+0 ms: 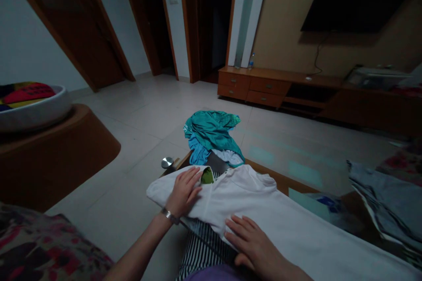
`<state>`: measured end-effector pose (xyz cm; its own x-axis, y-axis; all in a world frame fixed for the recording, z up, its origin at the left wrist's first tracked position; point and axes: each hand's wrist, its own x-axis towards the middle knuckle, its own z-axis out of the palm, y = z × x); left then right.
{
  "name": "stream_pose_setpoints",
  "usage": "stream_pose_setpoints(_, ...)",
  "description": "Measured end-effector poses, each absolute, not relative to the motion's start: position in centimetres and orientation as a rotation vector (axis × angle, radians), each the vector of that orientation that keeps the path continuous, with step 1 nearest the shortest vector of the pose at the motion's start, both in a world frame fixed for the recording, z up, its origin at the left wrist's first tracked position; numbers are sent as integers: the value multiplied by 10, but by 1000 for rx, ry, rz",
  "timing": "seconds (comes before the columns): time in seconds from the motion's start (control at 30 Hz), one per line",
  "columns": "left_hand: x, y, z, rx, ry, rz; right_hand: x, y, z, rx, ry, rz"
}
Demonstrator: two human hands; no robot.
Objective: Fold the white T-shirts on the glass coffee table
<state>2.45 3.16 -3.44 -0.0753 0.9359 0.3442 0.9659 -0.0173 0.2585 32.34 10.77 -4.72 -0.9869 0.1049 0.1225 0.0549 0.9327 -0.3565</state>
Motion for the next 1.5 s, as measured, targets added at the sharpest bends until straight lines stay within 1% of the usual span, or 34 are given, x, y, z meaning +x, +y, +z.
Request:
stream_pose_setpoints(0.13, -16, -1, -12, -1803, -2451, -766, 291, 121, -25, -225, -2878, 708)
stream_pose_setpoints(0.27, -49, -23, -3, -1776, -2756, -759, 236, 146, -4, -261, -2821, 662)
stream_pose_setpoints(0.43, -56, -29, 0, -2051, -2781, -594, 158, 146, -3, -323, -2935, 621)
stream_pose_setpoints(0.53, -52, -33, 4, -2198, -2714, -618, 140, 134, -13, -360, -2961, 590)
stream_pose_setpoints(0.6, -52, -36, 6, -2187, -2709, -726, 141, 128, -21, -296, -2931, 528)
stream_pose_setpoints(0.67, -55, -38, 3, -2120, -2752, -815, 148, 126, -27, -116, -2892, 427)
stream_pose_setpoints(0.73, -58, -39, -2, -2112, -2790, -812, 157, 126, -32, 117, -2837, 342)
stream_pose_setpoints(0.8, -61, -39, -7, -2178, -2783, -738, 165, 127, -34, 284, -2791, 342)
stream_pose_setpoints(0.9, -62, -37, -8, -2260, -2735, -708, 173, 129, -34, 260, -2820, 482)
stream_pose_setpoints(1.03, -60, -35, 4, -2128, -2806, -989, 171, 132, -23, -46, -2916, 847)
stream_pose_setpoints(1.17, -59, -28, 12, -1978, -2906, -1227, 152, 141, -9, -274, -2764, 1313)
stream_pose_setpoints(1.23, -60, -26, 13, -1988, -2908, -1248, 138, 147, -8, -380, -2687, 1373)
stream_pose_setpoints(1.3, -61, -25, 12, -1994, -2924, -1246, 124, 151, -10, -471, -2702, 1269)
stream_pose_setpoints(1.37, -62, -25, 9, -1984, -2957, -1256, 111, 154, -15, -495, -2795, 1077)
stream_pose_setpoints(1.43, -62, -28, 6, -1957, -2985, -1285, 100, 153, -20, -415, -2913, 908)
stream_pose_setpoints(1.5, -62, -30, 4, -1926, -3003, -1304, 93, 151, -21, -321, -2994, 824)
